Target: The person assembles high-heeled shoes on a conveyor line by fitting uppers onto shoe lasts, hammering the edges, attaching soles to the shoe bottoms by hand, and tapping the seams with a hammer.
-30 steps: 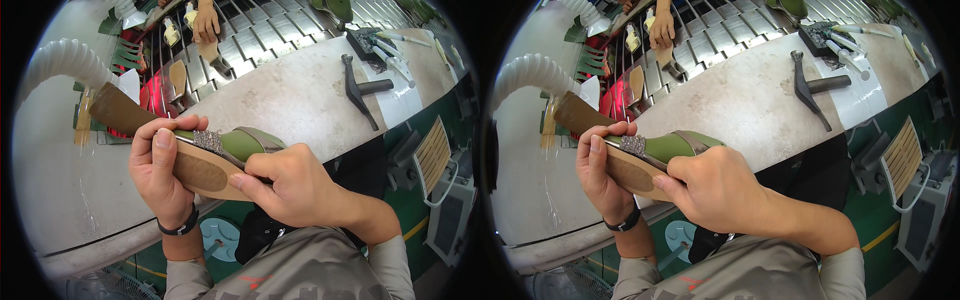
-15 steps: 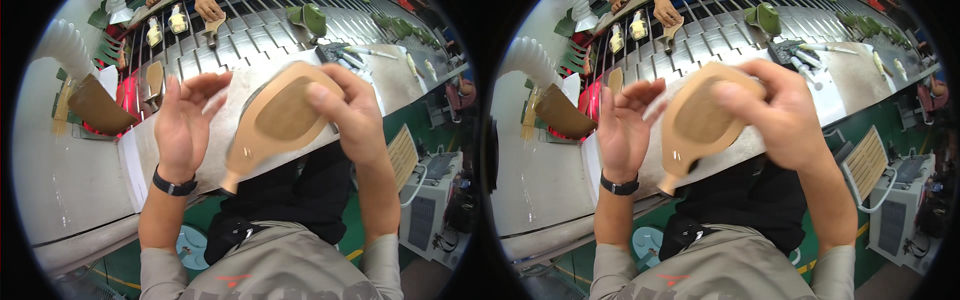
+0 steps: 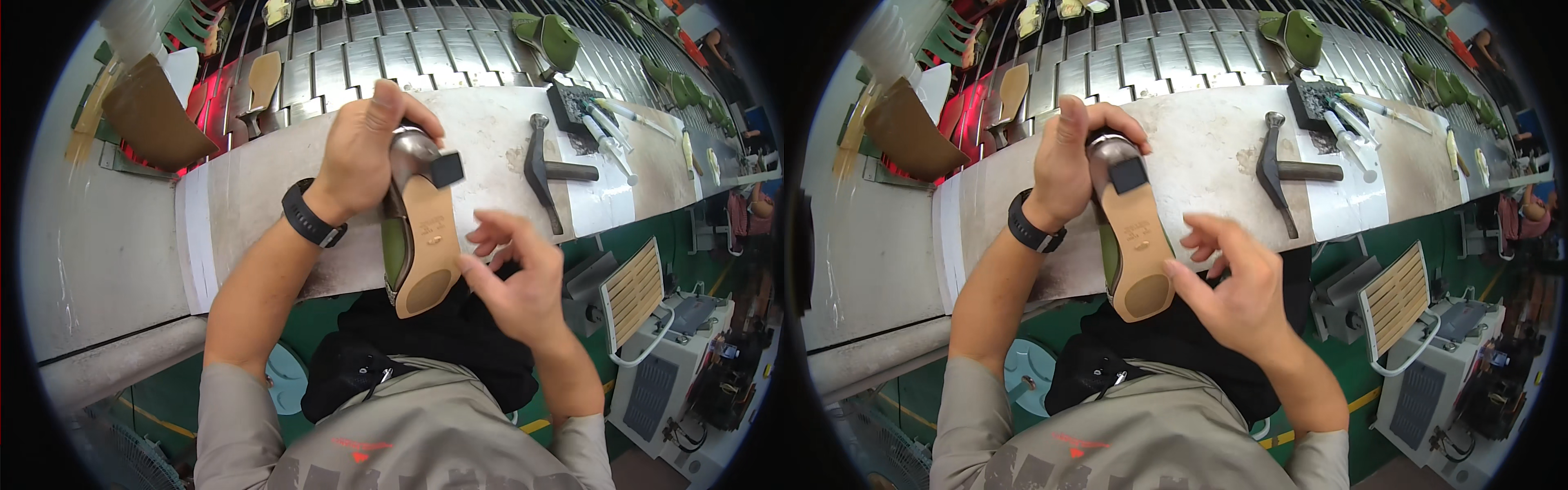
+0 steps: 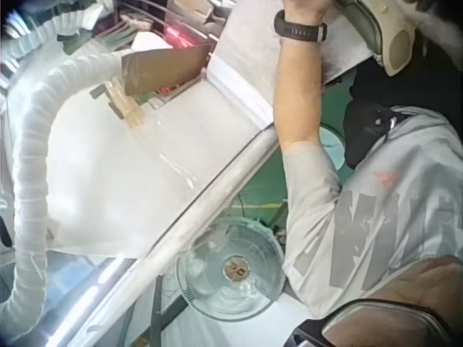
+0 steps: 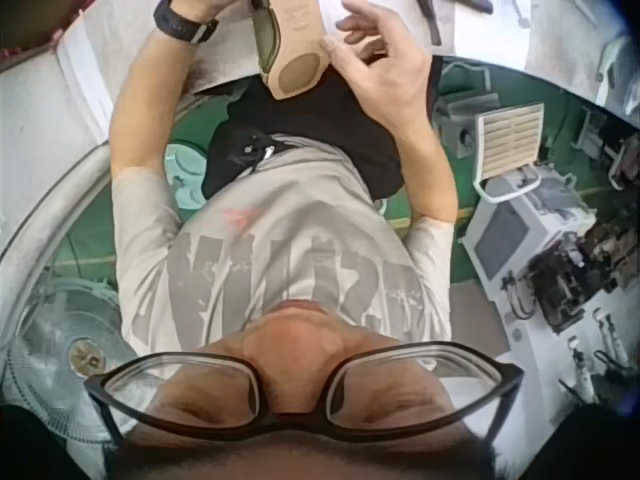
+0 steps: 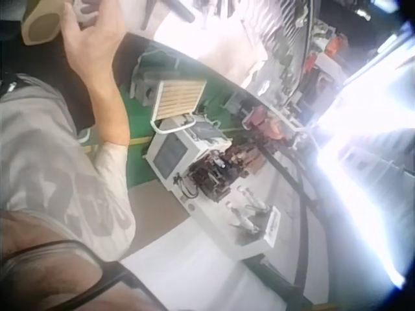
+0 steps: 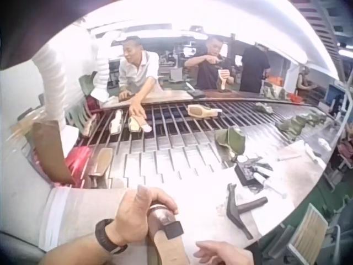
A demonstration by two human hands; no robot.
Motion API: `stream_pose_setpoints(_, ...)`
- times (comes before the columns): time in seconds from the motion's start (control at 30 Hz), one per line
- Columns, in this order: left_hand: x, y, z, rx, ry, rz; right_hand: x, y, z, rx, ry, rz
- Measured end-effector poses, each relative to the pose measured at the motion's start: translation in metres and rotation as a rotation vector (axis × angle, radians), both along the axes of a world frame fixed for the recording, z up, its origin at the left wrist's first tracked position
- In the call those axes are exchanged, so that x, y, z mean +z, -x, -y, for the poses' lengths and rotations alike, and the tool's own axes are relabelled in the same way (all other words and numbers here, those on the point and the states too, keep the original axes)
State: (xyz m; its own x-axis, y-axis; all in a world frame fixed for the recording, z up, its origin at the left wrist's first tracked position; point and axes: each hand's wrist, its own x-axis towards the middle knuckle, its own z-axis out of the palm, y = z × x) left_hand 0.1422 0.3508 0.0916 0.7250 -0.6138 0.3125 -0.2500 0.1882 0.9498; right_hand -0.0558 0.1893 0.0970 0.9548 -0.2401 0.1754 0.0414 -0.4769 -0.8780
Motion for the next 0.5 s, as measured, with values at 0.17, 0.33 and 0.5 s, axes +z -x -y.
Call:
stream_pose_setpoints(0.17, -0.005, 0.004, -0.006, -0.011, 0.054, -0.01, 0.047, -0.075, 0.005, 0.253, 0.231, 0.232)
stream_pose_setpoints(0.33, -0.009, 0.002, -0.013, 0.005, -0.046, -0.061, 0.067, -0.077, 0.001, 0.416, 0.557, 0.556)
stream_pose_setpoints(0.5, -0.007, 0.001, -0.011, -0.017, -0.087, 0.079, 0.03, -0.082, 0.003, 0.338, 0.621, 0.708)
